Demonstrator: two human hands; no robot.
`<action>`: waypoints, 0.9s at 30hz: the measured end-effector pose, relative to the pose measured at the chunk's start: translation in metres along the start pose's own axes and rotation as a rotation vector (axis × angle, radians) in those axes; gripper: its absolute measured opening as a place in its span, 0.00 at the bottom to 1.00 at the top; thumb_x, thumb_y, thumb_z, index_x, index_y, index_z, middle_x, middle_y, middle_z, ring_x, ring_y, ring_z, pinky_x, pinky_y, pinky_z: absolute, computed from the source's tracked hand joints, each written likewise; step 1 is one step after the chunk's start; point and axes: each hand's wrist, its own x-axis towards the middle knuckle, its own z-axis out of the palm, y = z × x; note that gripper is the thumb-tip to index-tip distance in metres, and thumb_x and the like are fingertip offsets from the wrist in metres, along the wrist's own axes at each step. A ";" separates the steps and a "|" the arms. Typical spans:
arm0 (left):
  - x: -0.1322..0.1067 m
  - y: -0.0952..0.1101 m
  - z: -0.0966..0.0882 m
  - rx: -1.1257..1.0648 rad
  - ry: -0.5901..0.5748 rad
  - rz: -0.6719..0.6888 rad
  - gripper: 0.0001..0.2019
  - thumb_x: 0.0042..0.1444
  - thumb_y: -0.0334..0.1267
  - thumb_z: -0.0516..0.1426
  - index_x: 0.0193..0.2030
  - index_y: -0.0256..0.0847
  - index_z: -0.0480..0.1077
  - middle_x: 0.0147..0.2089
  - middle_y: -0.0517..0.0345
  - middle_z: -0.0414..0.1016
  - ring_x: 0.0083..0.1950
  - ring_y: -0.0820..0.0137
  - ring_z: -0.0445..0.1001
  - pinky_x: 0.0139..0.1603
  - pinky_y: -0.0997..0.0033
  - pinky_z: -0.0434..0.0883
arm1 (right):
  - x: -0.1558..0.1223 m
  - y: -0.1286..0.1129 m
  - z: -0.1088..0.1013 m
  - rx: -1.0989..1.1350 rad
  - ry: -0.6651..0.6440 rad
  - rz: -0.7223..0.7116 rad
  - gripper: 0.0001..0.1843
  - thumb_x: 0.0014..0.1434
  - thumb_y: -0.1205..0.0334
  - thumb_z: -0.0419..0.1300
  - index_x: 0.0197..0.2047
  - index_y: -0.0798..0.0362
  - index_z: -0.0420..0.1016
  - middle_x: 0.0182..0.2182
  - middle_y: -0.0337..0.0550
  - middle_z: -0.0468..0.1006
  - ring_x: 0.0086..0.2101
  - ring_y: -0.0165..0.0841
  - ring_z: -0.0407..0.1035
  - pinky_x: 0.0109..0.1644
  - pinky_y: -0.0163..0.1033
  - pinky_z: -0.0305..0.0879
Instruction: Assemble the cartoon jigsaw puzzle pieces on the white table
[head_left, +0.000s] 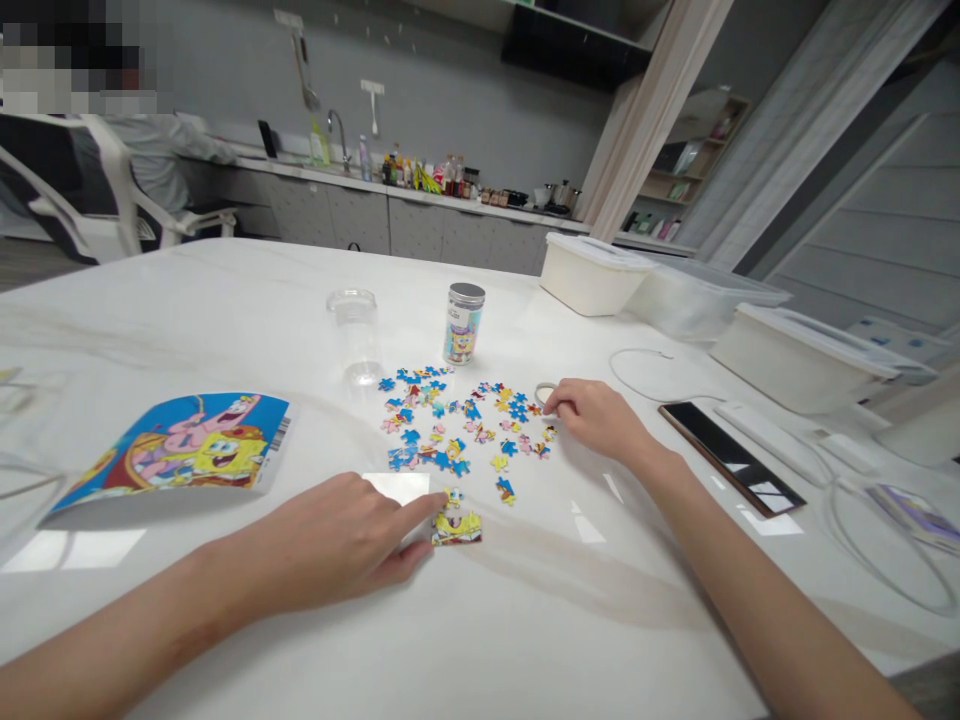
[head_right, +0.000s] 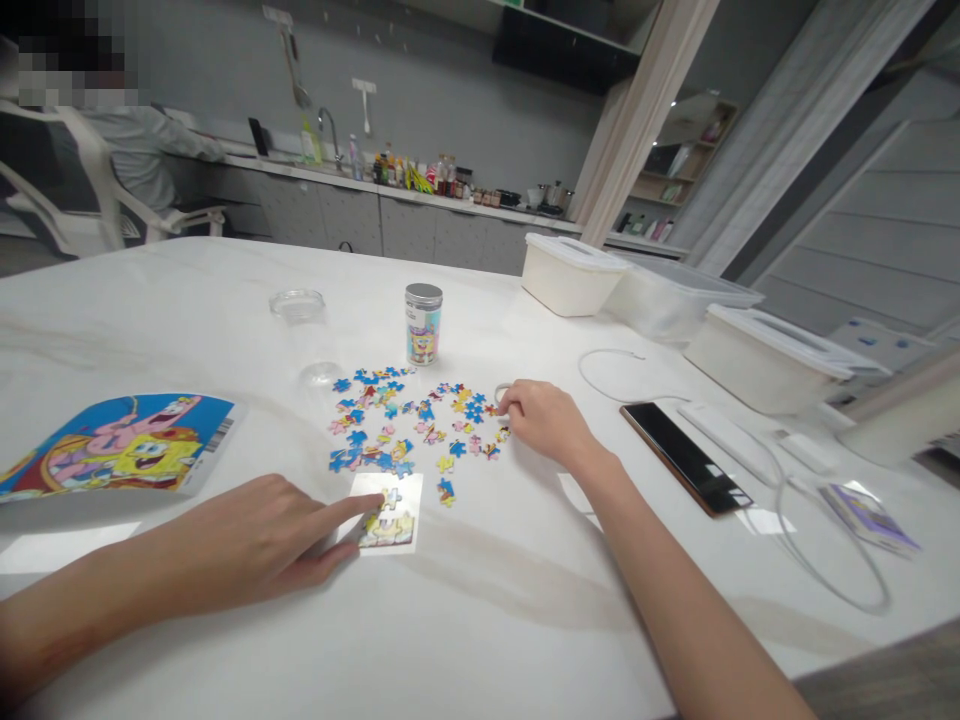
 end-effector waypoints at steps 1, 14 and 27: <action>0.000 0.000 0.000 0.000 0.002 0.000 0.16 0.64 0.41 0.50 0.55 0.39 0.65 0.19 0.64 0.72 0.19 0.68 0.71 0.21 0.70 0.58 | 0.000 0.000 0.000 -0.002 -0.005 0.002 0.18 0.55 0.71 0.49 0.32 0.49 0.79 0.39 0.37 0.81 0.39 0.33 0.72 0.38 0.36 0.58; 0.000 0.000 0.001 -0.017 0.007 -0.010 0.15 0.64 0.41 0.49 0.55 0.40 0.66 0.19 0.64 0.72 0.18 0.70 0.68 0.22 0.70 0.58 | 0.001 0.002 0.003 -0.023 -0.024 0.017 0.17 0.54 0.70 0.49 0.32 0.49 0.79 0.39 0.37 0.81 0.39 0.33 0.72 0.38 0.35 0.58; 0.000 0.001 0.000 -0.006 -0.017 -0.006 0.16 0.64 0.41 0.49 0.55 0.39 0.66 0.20 0.63 0.72 0.18 0.69 0.69 0.21 0.70 0.58 | 0.001 0.002 0.004 -0.004 -0.031 0.006 0.17 0.54 0.70 0.48 0.30 0.49 0.79 0.37 0.36 0.81 0.39 0.34 0.72 0.39 0.35 0.59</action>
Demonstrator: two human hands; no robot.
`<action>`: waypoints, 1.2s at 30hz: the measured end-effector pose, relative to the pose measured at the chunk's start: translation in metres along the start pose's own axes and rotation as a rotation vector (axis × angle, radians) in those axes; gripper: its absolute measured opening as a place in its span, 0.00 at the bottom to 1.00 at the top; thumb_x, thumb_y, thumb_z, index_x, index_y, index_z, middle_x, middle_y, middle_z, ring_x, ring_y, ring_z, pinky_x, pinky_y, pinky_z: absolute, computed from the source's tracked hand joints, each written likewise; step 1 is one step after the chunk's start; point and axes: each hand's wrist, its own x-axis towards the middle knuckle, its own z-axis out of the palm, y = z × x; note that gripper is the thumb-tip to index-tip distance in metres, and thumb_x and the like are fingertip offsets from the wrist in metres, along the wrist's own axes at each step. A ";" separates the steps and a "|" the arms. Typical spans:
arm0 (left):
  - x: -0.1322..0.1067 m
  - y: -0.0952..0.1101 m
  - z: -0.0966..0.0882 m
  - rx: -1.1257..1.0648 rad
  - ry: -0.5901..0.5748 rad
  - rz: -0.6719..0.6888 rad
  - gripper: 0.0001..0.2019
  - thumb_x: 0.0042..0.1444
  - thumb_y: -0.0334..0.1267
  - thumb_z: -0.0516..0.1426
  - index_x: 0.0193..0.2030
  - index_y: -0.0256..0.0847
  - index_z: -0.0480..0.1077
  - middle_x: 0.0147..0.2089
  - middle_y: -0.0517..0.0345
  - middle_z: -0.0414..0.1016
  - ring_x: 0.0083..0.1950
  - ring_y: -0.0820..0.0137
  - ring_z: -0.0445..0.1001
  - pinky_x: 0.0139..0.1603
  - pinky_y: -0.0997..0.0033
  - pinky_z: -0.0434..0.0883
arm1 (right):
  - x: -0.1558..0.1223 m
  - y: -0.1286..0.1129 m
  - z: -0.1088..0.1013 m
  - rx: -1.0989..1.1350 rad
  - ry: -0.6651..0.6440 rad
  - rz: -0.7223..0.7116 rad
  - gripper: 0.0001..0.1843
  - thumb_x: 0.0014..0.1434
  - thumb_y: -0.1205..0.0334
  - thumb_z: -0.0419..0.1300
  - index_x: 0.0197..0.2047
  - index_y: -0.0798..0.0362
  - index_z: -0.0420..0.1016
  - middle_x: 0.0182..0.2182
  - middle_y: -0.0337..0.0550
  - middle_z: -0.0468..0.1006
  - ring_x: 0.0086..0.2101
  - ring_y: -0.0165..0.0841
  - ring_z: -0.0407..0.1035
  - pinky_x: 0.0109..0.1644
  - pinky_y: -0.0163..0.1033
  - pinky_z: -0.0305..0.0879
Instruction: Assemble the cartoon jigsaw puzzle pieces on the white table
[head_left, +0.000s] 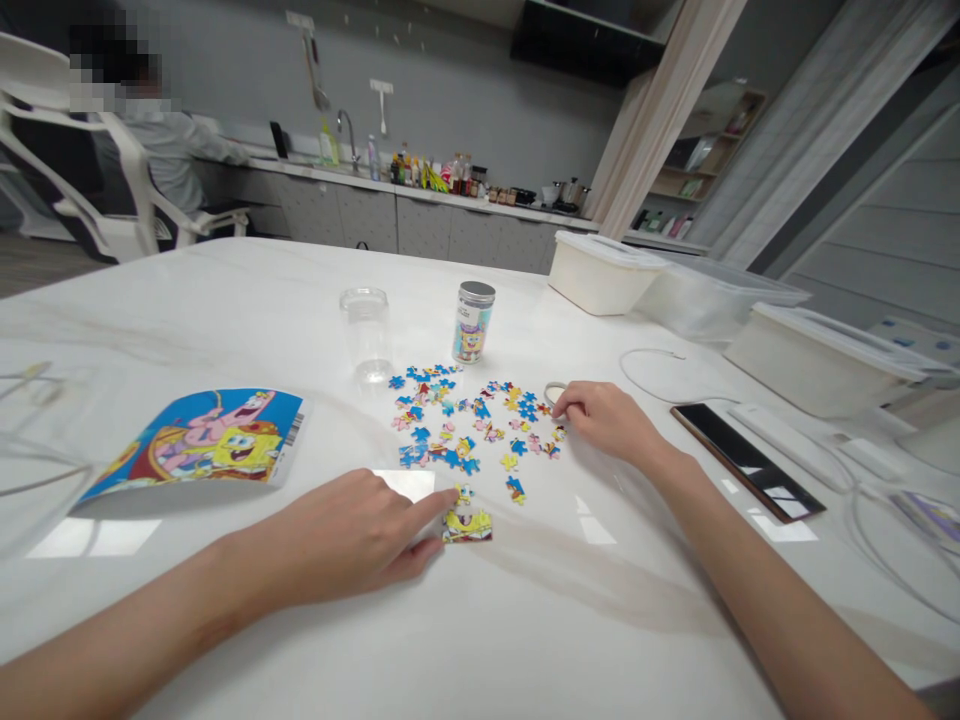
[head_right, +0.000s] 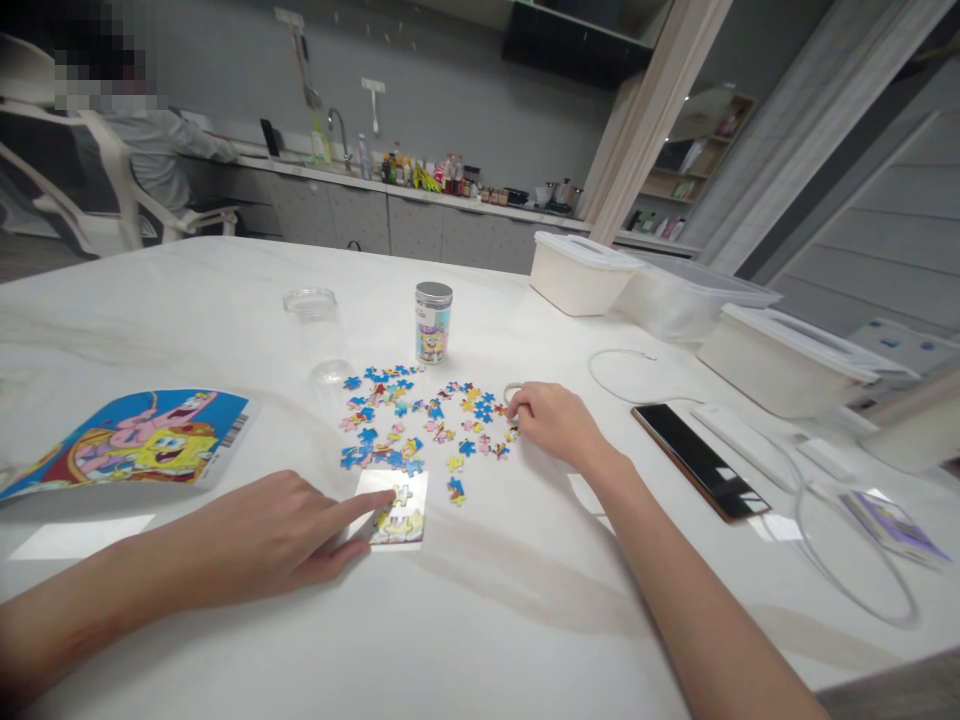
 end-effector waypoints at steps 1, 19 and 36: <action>0.000 0.001 -0.001 -0.003 -0.006 -0.003 0.16 0.64 0.41 0.49 0.55 0.40 0.66 0.20 0.63 0.72 0.18 0.69 0.69 0.21 0.70 0.58 | 0.000 0.000 0.000 0.003 0.003 -0.004 0.17 0.54 0.70 0.48 0.30 0.49 0.79 0.38 0.36 0.81 0.39 0.34 0.72 0.39 0.35 0.59; 0.004 -0.030 0.000 0.142 -0.202 -0.489 0.27 0.65 0.48 0.44 0.65 0.34 0.61 0.25 0.50 0.76 0.27 0.61 0.74 0.26 0.66 0.62 | -0.001 -0.004 -0.003 0.014 0.000 -0.015 0.18 0.54 0.71 0.48 0.30 0.49 0.79 0.37 0.36 0.81 0.38 0.33 0.73 0.40 0.35 0.60; 0.004 -0.025 -0.001 0.110 -0.053 -0.430 0.17 0.63 0.44 0.47 0.45 0.39 0.74 0.21 0.54 0.74 0.21 0.67 0.71 0.22 0.72 0.57 | -0.002 -0.003 -0.001 0.063 -0.003 -0.050 0.17 0.52 0.71 0.49 0.29 0.50 0.79 0.37 0.38 0.82 0.37 0.33 0.73 0.42 0.35 0.62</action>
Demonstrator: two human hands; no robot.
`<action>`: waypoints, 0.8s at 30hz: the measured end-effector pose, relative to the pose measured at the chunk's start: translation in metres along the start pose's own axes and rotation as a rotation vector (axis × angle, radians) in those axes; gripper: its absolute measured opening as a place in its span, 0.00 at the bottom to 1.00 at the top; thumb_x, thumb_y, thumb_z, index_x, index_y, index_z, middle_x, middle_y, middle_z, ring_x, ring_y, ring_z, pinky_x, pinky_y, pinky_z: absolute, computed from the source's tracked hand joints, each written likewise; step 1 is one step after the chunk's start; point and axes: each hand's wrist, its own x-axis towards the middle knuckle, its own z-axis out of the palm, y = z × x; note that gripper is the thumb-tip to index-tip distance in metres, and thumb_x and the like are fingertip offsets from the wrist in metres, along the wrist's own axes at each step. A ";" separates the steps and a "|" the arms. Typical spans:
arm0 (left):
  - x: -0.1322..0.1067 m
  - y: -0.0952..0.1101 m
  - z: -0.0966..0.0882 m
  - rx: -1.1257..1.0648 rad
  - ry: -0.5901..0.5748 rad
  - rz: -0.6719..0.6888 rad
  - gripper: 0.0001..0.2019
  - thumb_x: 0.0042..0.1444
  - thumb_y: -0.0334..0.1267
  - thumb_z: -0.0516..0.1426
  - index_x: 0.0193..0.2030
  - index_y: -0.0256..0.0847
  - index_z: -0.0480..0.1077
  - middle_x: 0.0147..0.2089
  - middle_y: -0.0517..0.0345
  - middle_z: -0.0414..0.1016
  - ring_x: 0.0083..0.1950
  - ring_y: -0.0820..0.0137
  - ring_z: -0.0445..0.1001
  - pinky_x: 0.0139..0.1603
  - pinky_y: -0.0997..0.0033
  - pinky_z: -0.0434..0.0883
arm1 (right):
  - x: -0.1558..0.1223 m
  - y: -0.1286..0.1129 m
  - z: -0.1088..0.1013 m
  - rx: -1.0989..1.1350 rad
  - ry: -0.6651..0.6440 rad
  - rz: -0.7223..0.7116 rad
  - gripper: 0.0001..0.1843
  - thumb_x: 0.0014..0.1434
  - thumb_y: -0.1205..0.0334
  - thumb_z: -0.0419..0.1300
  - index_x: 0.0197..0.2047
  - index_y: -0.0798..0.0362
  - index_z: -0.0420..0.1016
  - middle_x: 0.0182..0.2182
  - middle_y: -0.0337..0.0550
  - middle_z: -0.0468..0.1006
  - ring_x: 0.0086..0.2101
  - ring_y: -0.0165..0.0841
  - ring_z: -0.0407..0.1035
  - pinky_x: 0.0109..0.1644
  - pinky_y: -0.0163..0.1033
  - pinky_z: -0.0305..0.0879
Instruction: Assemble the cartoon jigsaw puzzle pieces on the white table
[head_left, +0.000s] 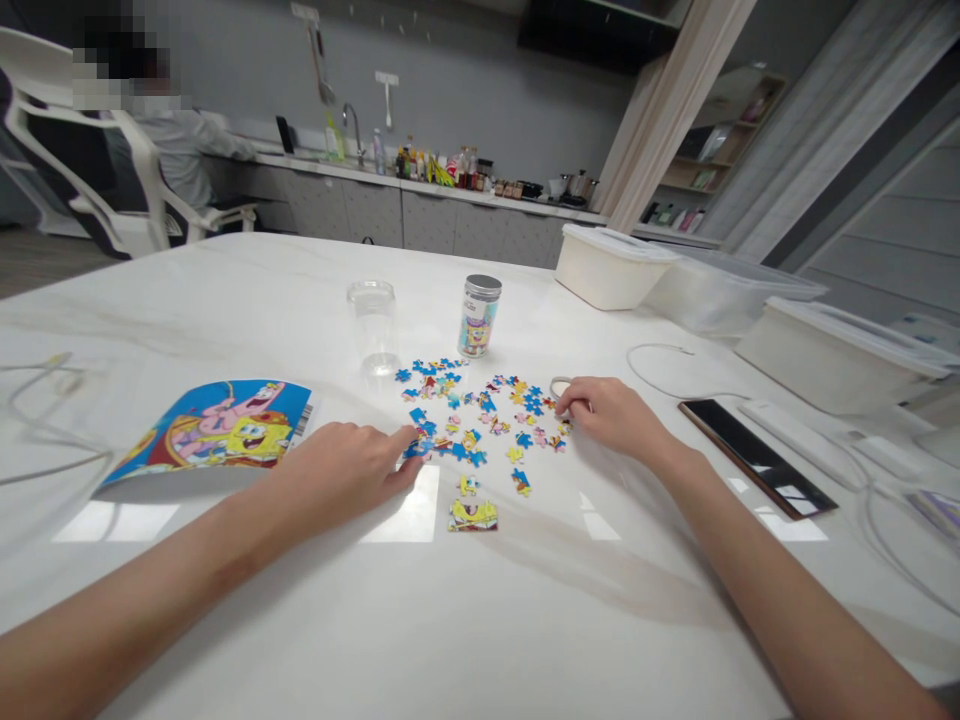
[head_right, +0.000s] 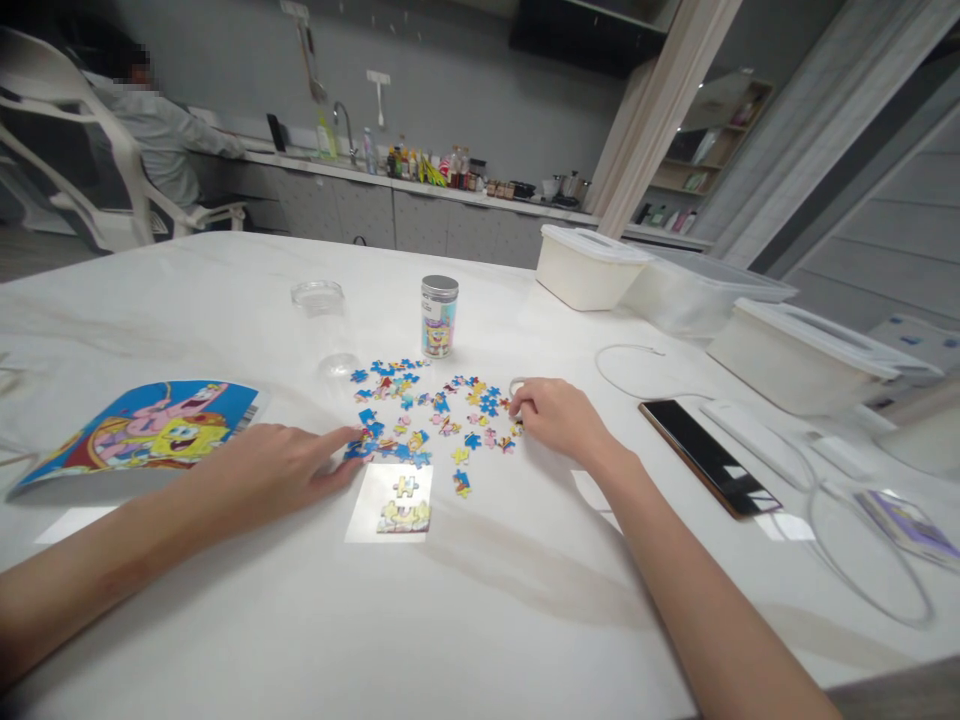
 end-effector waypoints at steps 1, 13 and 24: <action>-0.001 0.000 0.001 -0.026 0.015 0.010 0.17 0.63 0.43 0.47 0.44 0.39 0.74 0.20 0.54 0.73 0.20 0.68 0.70 0.22 0.72 0.58 | 0.000 0.000 0.000 0.002 -0.001 -0.001 0.17 0.52 0.71 0.48 0.29 0.50 0.79 0.37 0.38 0.82 0.37 0.33 0.73 0.42 0.35 0.62; -0.004 0.002 0.001 -0.030 -0.028 0.001 0.18 0.65 0.43 0.46 0.46 0.39 0.74 0.20 0.54 0.72 0.22 0.64 0.72 0.23 0.70 0.60 | 0.000 -0.001 0.000 -0.001 -0.015 0.002 0.18 0.52 0.72 0.48 0.28 0.50 0.79 0.35 0.37 0.82 0.36 0.32 0.73 0.41 0.34 0.62; -0.005 -0.003 0.005 -0.117 -0.059 -0.044 0.18 0.65 0.41 0.45 0.41 0.41 0.75 0.24 0.53 0.74 0.24 0.66 0.72 0.26 0.70 0.59 | 0.000 0.000 0.000 -0.007 -0.024 0.011 0.18 0.52 0.71 0.49 0.28 0.49 0.79 0.35 0.36 0.82 0.36 0.32 0.73 0.40 0.35 0.62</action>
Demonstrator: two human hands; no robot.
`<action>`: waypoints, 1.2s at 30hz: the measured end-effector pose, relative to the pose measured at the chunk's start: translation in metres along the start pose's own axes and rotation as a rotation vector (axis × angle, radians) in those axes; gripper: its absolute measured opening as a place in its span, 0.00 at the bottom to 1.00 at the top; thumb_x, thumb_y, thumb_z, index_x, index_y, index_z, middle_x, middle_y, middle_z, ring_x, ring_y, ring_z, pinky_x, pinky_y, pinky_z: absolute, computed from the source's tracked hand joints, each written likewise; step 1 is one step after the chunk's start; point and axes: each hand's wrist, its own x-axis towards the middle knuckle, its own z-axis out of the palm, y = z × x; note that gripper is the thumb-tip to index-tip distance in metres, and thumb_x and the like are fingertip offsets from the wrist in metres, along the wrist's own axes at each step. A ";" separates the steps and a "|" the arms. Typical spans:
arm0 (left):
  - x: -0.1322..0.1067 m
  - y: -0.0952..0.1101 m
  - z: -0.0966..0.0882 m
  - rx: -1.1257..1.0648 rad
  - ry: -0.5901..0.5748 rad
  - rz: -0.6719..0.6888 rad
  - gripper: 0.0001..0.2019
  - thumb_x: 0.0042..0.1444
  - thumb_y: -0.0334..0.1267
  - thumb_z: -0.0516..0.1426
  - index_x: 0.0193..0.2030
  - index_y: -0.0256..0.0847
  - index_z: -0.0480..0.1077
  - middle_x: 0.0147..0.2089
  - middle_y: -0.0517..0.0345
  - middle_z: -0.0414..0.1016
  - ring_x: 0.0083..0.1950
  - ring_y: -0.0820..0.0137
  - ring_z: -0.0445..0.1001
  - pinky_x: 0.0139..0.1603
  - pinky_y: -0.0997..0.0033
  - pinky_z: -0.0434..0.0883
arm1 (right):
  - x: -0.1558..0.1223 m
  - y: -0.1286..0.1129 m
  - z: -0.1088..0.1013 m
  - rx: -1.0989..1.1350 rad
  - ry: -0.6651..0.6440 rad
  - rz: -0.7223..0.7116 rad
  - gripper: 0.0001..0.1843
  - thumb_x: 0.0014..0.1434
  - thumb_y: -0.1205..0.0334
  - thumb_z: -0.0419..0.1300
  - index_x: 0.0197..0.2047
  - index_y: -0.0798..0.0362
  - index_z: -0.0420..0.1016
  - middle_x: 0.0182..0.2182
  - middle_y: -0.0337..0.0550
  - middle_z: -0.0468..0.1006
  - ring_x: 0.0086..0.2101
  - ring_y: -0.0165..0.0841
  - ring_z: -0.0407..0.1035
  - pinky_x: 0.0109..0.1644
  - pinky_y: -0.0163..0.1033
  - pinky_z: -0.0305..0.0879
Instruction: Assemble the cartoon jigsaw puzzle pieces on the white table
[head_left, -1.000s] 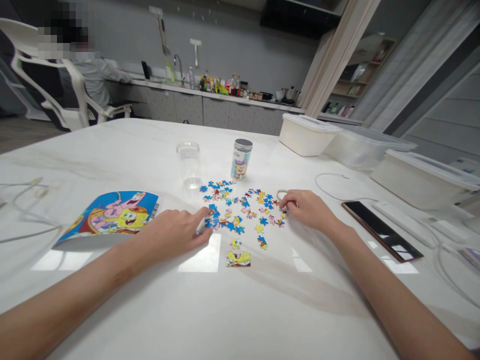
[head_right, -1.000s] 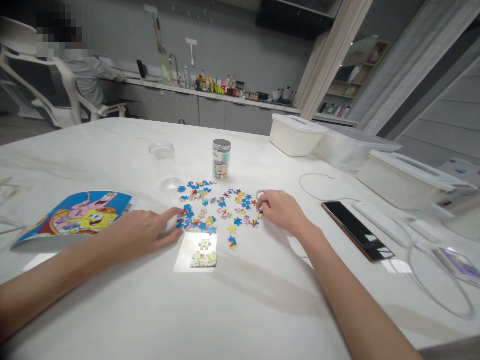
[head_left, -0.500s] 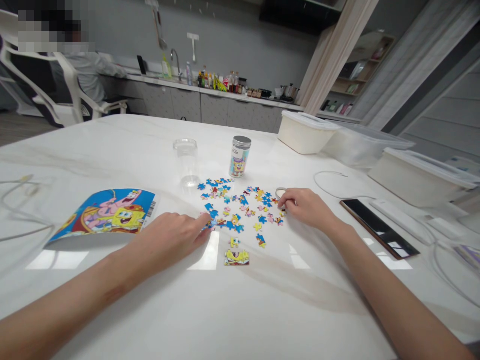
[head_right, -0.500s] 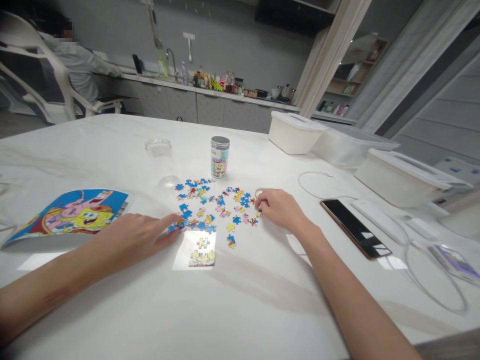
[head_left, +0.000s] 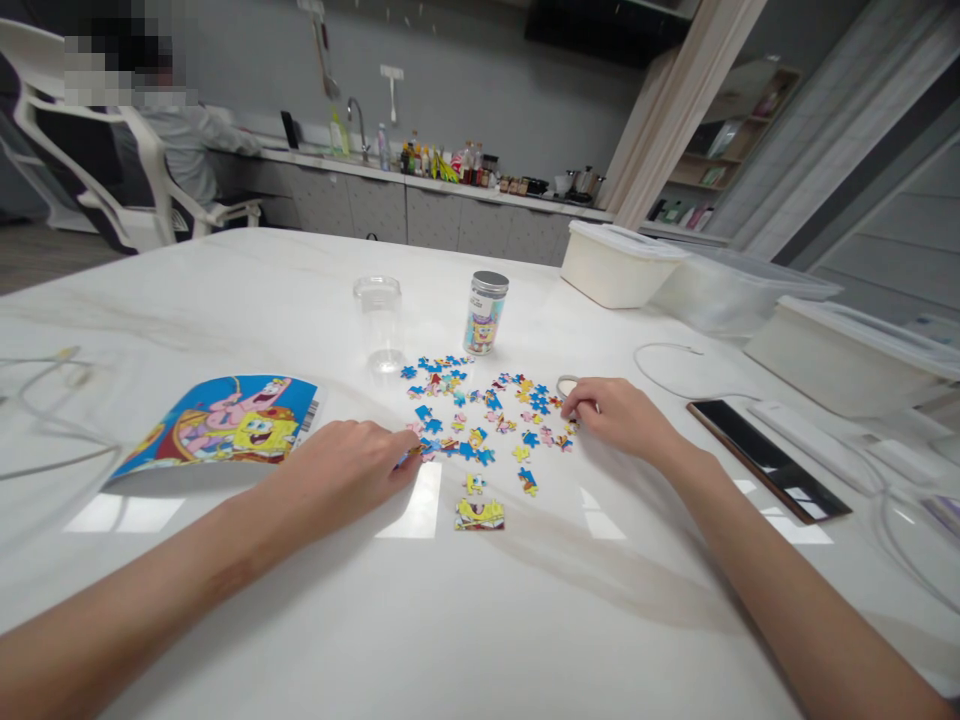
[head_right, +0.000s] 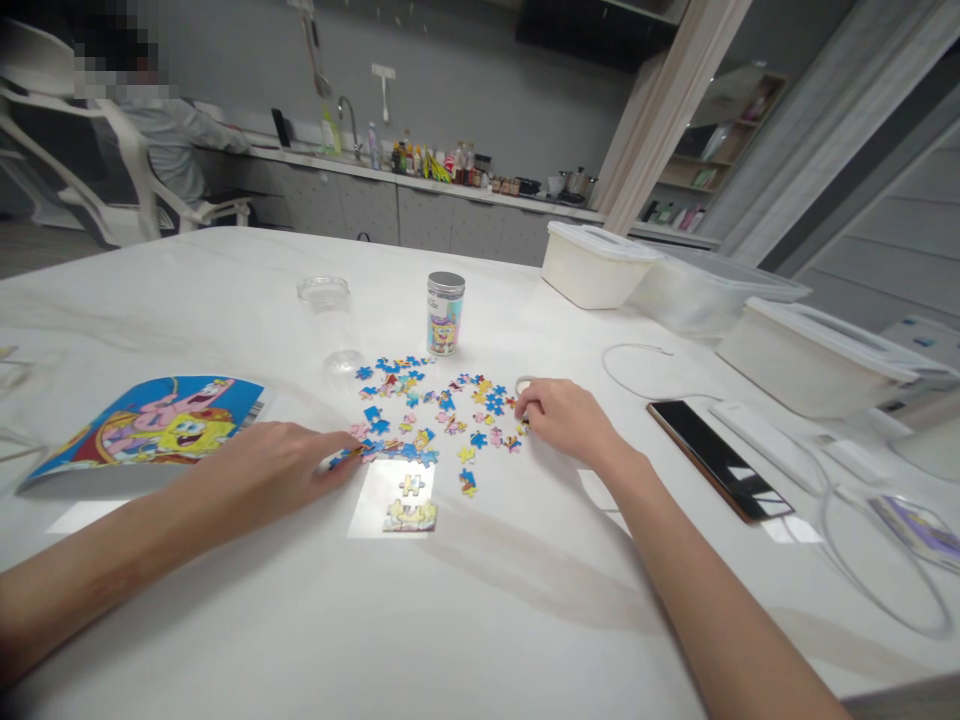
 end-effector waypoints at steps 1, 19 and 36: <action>0.000 -0.001 -0.001 0.005 -0.006 -0.006 0.17 0.64 0.40 0.45 0.40 0.41 0.76 0.24 0.52 0.74 0.24 0.66 0.71 0.26 0.70 0.59 | 0.000 0.000 0.000 -0.002 -0.002 0.001 0.18 0.52 0.71 0.48 0.28 0.49 0.79 0.35 0.36 0.82 0.36 0.32 0.73 0.40 0.35 0.62; -0.004 0.000 -0.009 0.111 -0.024 0.065 0.18 0.64 0.37 0.45 0.34 0.42 0.75 0.23 0.53 0.75 0.22 0.66 0.71 0.23 0.69 0.55 | 0.000 -0.001 -0.001 -0.010 -0.006 0.011 0.18 0.52 0.71 0.48 0.29 0.48 0.79 0.36 0.36 0.82 0.36 0.33 0.73 0.40 0.35 0.62; -0.004 -0.004 -0.003 0.068 -0.030 0.049 0.19 0.63 0.36 0.44 0.31 0.42 0.74 0.22 0.53 0.73 0.20 0.67 0.67 0.23 0.69 0.53 | -0.004 0.021 -0.004 0.170 -0.231 -0.137 0.08 0.49 0.68 0.55 0.34 0.52 0.73 0.31 0.41 0.77 0.30 0.32 0.69 0.36 0.36 0.64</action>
